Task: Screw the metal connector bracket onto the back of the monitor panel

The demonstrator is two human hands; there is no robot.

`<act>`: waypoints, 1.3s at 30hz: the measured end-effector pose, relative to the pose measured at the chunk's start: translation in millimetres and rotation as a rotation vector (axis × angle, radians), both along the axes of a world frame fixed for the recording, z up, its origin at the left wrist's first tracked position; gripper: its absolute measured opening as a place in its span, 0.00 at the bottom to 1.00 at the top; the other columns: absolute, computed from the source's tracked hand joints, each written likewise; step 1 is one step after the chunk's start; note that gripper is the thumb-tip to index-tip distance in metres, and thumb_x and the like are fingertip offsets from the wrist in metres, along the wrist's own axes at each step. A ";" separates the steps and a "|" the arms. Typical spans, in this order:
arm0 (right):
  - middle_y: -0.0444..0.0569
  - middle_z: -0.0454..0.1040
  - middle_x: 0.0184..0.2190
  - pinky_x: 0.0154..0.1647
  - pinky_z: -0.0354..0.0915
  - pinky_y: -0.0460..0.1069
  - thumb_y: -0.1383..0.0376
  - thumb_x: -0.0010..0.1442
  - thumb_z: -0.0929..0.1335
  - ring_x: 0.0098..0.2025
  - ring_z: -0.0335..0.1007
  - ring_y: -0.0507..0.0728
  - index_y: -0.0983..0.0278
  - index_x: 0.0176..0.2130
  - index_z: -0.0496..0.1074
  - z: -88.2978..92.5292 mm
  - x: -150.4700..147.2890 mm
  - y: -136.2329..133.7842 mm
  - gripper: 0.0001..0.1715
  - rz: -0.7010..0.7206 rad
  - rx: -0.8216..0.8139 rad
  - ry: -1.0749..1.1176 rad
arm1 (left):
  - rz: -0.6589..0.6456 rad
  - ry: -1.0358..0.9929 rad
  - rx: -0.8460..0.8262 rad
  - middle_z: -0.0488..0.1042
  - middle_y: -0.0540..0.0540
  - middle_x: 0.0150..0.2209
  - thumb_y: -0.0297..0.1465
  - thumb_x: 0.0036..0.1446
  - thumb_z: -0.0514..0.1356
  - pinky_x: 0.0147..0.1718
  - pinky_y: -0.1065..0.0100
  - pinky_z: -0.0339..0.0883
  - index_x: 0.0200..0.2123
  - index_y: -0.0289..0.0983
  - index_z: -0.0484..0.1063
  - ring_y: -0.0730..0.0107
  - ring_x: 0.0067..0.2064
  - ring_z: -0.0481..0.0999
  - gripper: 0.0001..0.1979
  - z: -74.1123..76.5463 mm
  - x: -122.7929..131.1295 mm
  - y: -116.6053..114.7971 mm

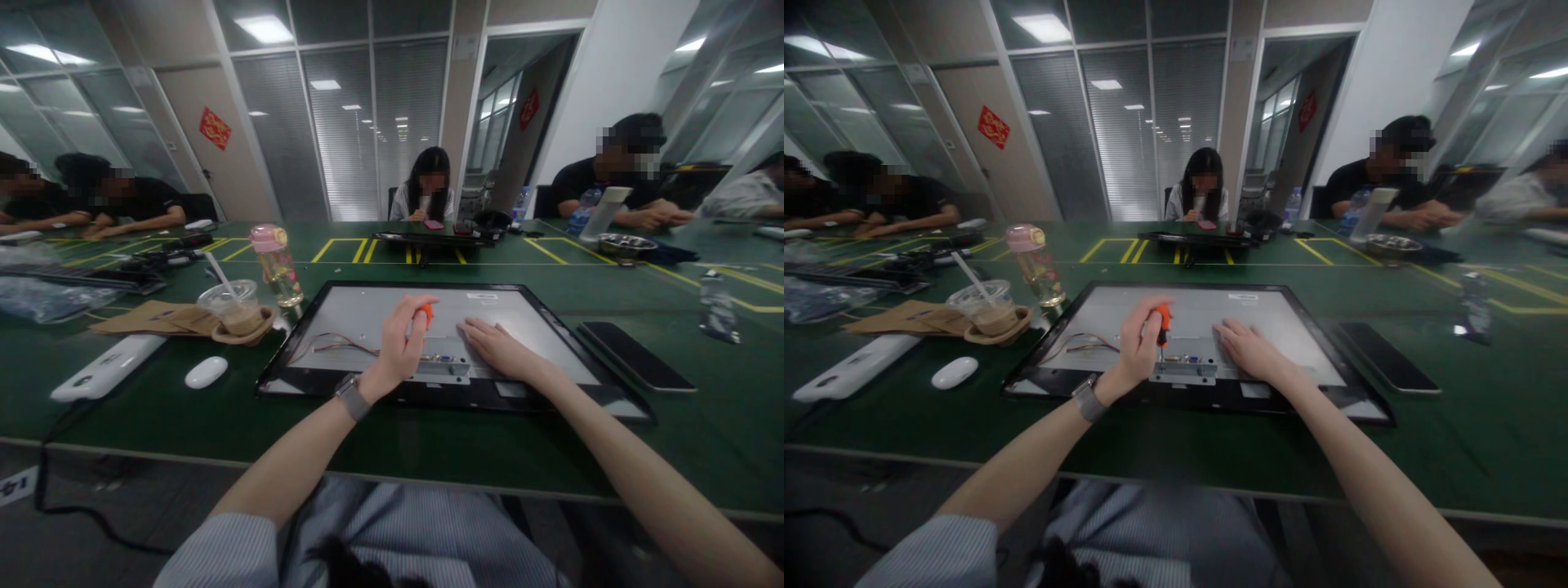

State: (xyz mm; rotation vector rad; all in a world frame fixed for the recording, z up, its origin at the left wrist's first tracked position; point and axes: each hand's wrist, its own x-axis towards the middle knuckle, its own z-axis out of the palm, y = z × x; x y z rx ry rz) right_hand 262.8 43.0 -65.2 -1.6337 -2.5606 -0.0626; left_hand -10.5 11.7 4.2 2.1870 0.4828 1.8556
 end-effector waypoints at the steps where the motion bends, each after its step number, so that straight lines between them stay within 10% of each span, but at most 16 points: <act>1: 0.65 0.63 0.73 0.69 0.63 0.69 0.63 0.76 0.53 0.73 0.63 0.68 0.63 0.73 0.62 0.7 -0.5 -0.4 0.32 -0.002 -0.002 0.001 | 0.004 0.006 -0.003 0.72 0.49 0.35 0.33 0.78 0.49 0.35 0.67 0.68 0.51 0.38 0.74 0.70 0.33 0.70 0.14 0.1 -0.2 -0.1; 39: 0.66 0.61 0.74 0.69 0.60 0.74 0.62 0.76 0.53 0.74 0.61 0.69 0.62 0.74 0.61 3.8 -4.8 -4.0 0.33 -0.038 -0.028 0.028 | 0.006 0.026 -0.021 0.73 0.48 0.35 0.35 0.78 0.48 0.36 0.66 0.69 0.50 0.37 0.74 0.69 0.34 0.71 0.16 0.7 -0.8 -1.0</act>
